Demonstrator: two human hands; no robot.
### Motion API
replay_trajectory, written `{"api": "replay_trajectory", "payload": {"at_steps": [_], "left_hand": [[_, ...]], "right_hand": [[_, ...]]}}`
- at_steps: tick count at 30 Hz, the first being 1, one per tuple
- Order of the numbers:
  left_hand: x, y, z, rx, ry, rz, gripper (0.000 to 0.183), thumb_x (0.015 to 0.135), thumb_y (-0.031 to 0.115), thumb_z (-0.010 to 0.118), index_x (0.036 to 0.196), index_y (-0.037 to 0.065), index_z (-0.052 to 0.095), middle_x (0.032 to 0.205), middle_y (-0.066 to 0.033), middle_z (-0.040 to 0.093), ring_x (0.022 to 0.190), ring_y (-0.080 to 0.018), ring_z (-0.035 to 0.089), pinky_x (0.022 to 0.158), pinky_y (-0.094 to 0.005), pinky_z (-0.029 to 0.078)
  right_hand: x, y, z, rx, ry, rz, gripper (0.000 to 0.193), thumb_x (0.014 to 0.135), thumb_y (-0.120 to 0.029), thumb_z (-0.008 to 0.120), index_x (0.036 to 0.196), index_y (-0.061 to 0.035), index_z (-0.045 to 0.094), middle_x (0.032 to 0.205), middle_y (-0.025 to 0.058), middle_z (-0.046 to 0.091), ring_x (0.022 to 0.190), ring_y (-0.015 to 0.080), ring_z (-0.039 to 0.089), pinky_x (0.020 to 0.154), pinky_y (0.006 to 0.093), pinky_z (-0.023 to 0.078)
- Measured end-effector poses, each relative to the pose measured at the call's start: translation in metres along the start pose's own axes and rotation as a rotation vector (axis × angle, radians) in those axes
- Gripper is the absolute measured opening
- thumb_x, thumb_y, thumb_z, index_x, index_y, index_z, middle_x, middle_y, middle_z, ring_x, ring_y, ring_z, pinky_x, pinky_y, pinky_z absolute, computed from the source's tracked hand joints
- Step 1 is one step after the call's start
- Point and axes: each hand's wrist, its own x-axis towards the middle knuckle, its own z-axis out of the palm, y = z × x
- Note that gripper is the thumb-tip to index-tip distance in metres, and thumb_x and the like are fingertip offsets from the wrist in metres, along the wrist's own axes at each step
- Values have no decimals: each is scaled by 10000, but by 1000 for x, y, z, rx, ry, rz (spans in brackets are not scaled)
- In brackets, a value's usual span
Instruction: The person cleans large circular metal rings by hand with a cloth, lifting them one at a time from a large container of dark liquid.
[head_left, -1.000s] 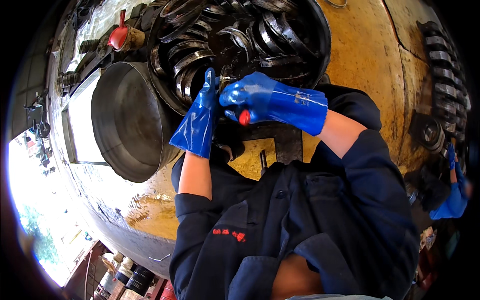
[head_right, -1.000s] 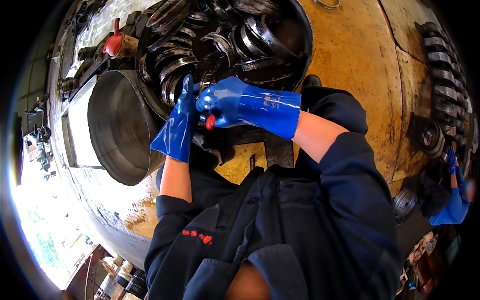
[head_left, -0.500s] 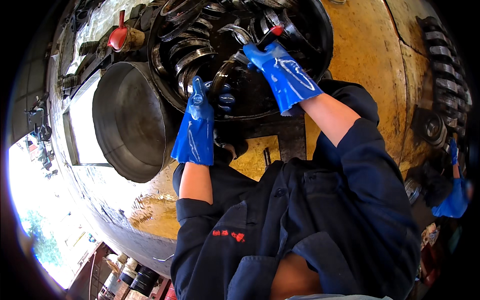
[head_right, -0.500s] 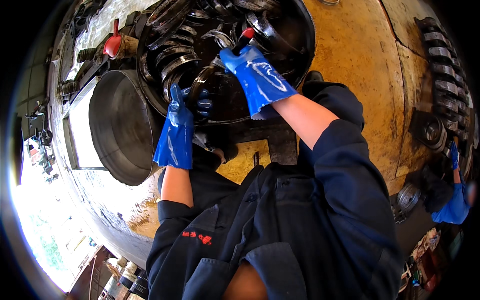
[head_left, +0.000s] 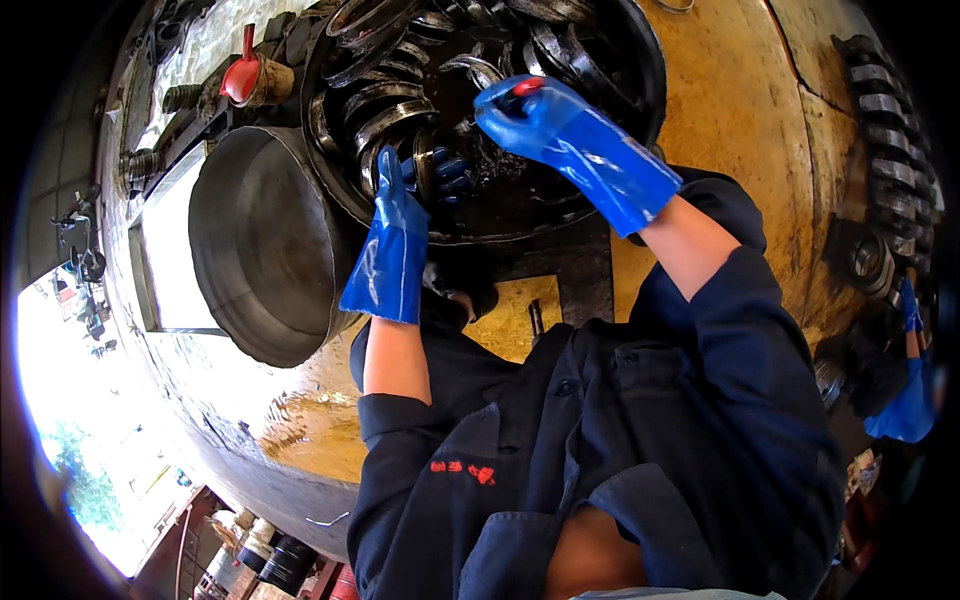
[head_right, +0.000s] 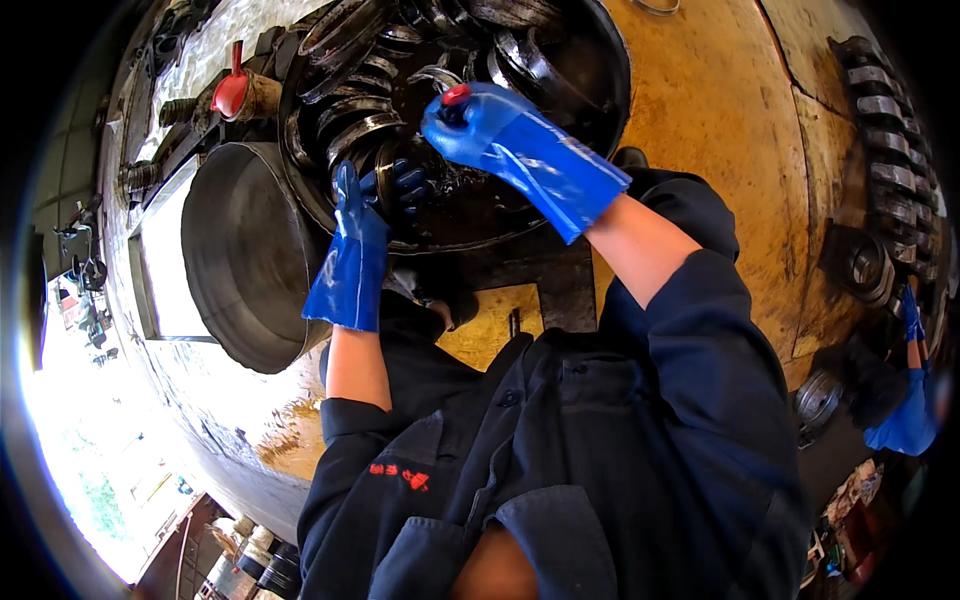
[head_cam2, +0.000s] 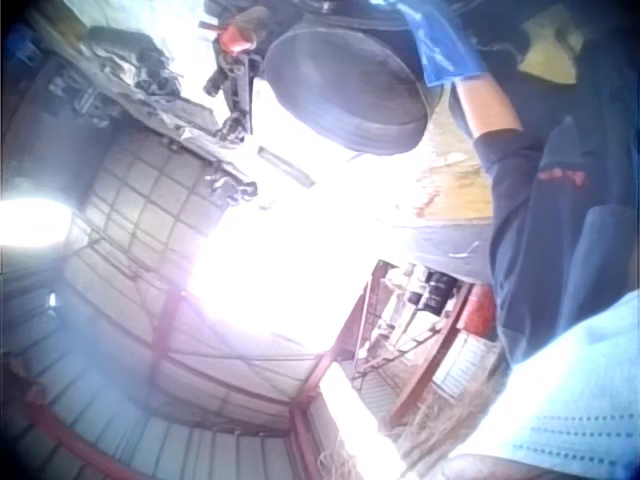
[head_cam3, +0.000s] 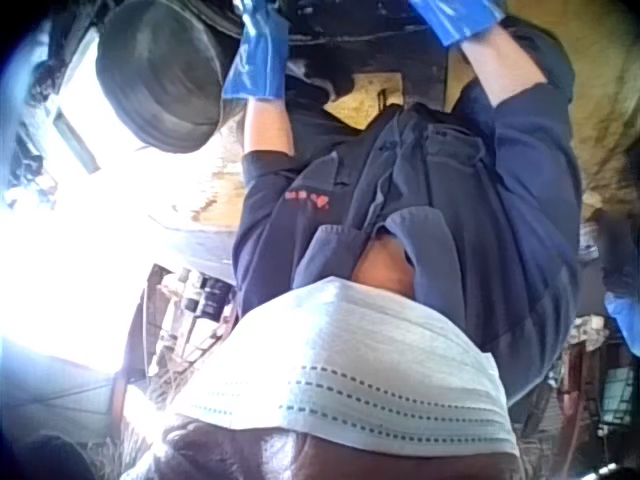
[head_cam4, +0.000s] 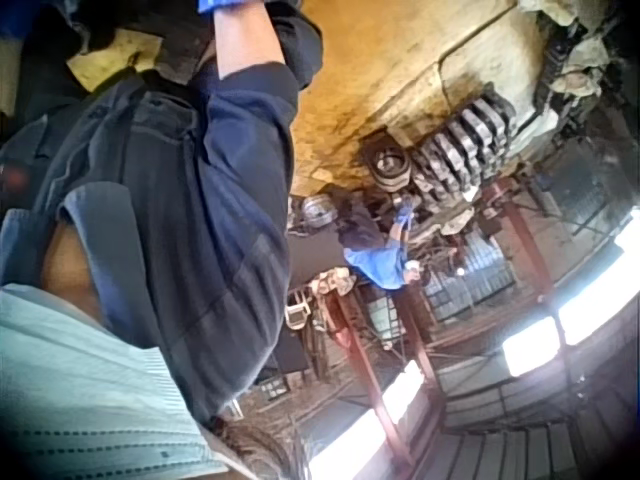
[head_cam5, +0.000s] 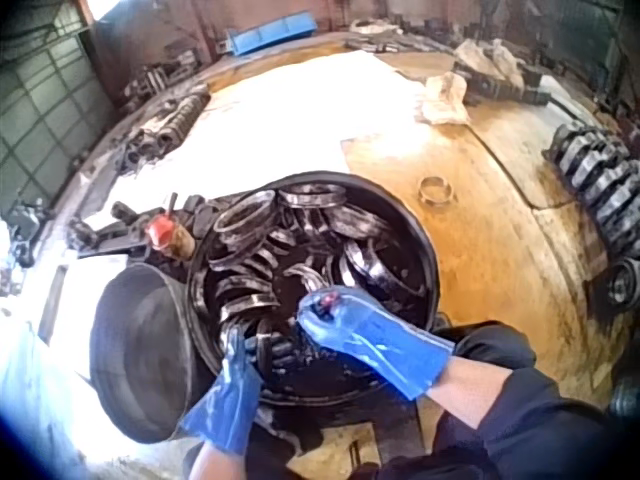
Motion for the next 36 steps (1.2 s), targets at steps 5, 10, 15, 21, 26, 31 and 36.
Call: {"api": "replay_trajectory", "payload": {"at_steps": [5,10,15,21,26,31,36], "left_hand": [[2,-8,3,40,71,17,728,942,623,604,1242,-39,639,1071,-187,733,906,-312,703,794,-443,565],[9,-18,15,86,98,3,675,936,574,643,1228,-35,644,1057,-174,735,907,-294,702,798,-430,562],[9,-20,18,145,162,11,624,931,525,682,1215,-30,649,1043,-162,738,908,-276,701,802,-417,560],[16,-23,31,261,201,21,567,925,466,729,1198,-25,655,1026,-147,740,910,-255,700,806,-402,557],[11,-17,13,559,243,38,468,896,357,791,1159,-10,666,987,-117,740,897,-215,693,801,-372,549],[13,-15,40,988,209,-30,419,824,267,866,1100,-3,706,946,-82,738,864,-154,667,786,-319,520],[19,-9,68,1897,353,96,531,808,408,799,1189,52,699,1110,-177,748,1018,-341,720,887,-422,557]], "right_hand": [[-25,-28,13,292,-171,-511,169,898,-93,696,1056,-61,746,1007,124,766,916,226,746,824,352,614],[-25,-3,29,258,-20,-529,137,860,-79,739,994,-60,759,1026,114,770,943,259,749,847,352,612],[-1,15,17,186,14,48,177,931,-169,636,1040,-62,725,920,56,736,803,173,686,755,323,571],[7,40,20,177,299,570,397,891,-476,660,866,-93,762,766,98,748,706,255,702,717,384,551],[12,26,43,253,144,583,417,869,-449,649,980,-61,758,956,181,756,948,373,721,886,441,565],[3,39,51,88,32,577,410,870,-457,653,1057,-111,771,1075,156,756,1034,361,711,951,439,559],[-6,26,44,111,35,506,379,883,-447,647,1040,-128,780,1076,164,751,1039,356,708,947,432,563]]}}
